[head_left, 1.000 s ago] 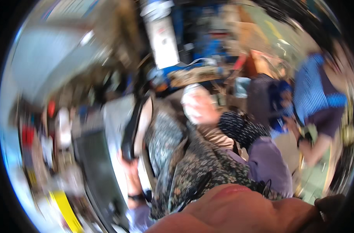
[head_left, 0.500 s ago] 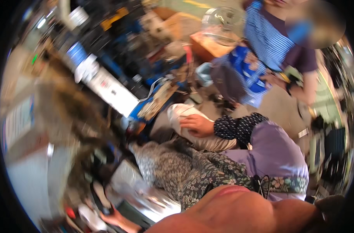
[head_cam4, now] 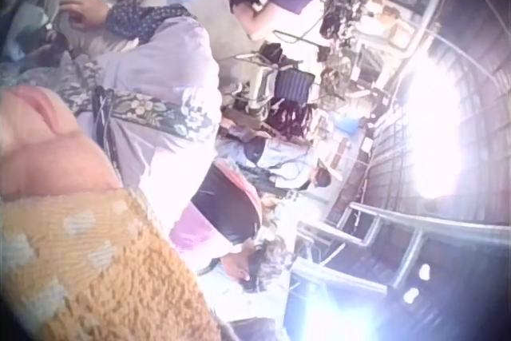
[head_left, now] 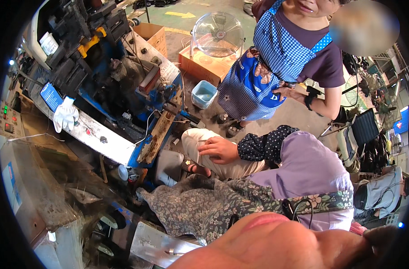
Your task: Operating a shoe-lasting machine to shape and attach shoe uppers to lasts.
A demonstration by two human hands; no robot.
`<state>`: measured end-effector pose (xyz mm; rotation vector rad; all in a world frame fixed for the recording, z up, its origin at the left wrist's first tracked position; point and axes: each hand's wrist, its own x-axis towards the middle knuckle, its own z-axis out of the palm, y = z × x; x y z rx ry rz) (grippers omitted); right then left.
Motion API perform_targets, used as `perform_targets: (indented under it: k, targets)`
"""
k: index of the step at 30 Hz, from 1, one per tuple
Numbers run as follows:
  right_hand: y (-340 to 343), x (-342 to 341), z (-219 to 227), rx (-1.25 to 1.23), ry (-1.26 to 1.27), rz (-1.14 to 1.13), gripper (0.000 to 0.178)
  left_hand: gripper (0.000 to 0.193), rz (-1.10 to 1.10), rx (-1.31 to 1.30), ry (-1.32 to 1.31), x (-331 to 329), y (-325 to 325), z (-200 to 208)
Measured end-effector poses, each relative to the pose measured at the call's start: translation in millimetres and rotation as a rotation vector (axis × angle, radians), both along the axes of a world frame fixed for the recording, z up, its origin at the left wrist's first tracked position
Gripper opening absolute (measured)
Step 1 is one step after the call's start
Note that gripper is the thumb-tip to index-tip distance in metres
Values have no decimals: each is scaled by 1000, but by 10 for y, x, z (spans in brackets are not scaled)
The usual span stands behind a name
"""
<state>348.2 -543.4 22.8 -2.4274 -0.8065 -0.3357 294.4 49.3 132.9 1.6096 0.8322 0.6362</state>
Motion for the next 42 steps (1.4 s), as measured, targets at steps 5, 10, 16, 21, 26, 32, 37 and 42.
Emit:
perform_targets:
  k: [5,10,16,21,26,32,37,42]
  targets:
    - [98,77,94,21,63,16,56,48,24,42,41,90,146,9]
    - [17,105,134,19,73,32,56,49,64,34,59,193,423,-177]
    - [62,175,147,15,58,64,55,51,149,-6,99,-143,1180,-578]
    - [331,102,9,-62,90,10,55,53,238,117,436,-240,1366,-1128]
    - [671,301,-48,-40,35,24,46,44,-63,612,460,-112,313,-1439]
    - [765,639,-159,10,27,178,36,45,-514,818,354,-445,-946,-1634]
    - [650,733,-174,115,-1,195,26,48,-398,947,416,-386,-1235,-1893]
    - [485,629,-235,163,-30,67,20,35,-265,739,401,-237,-1184,-1892]
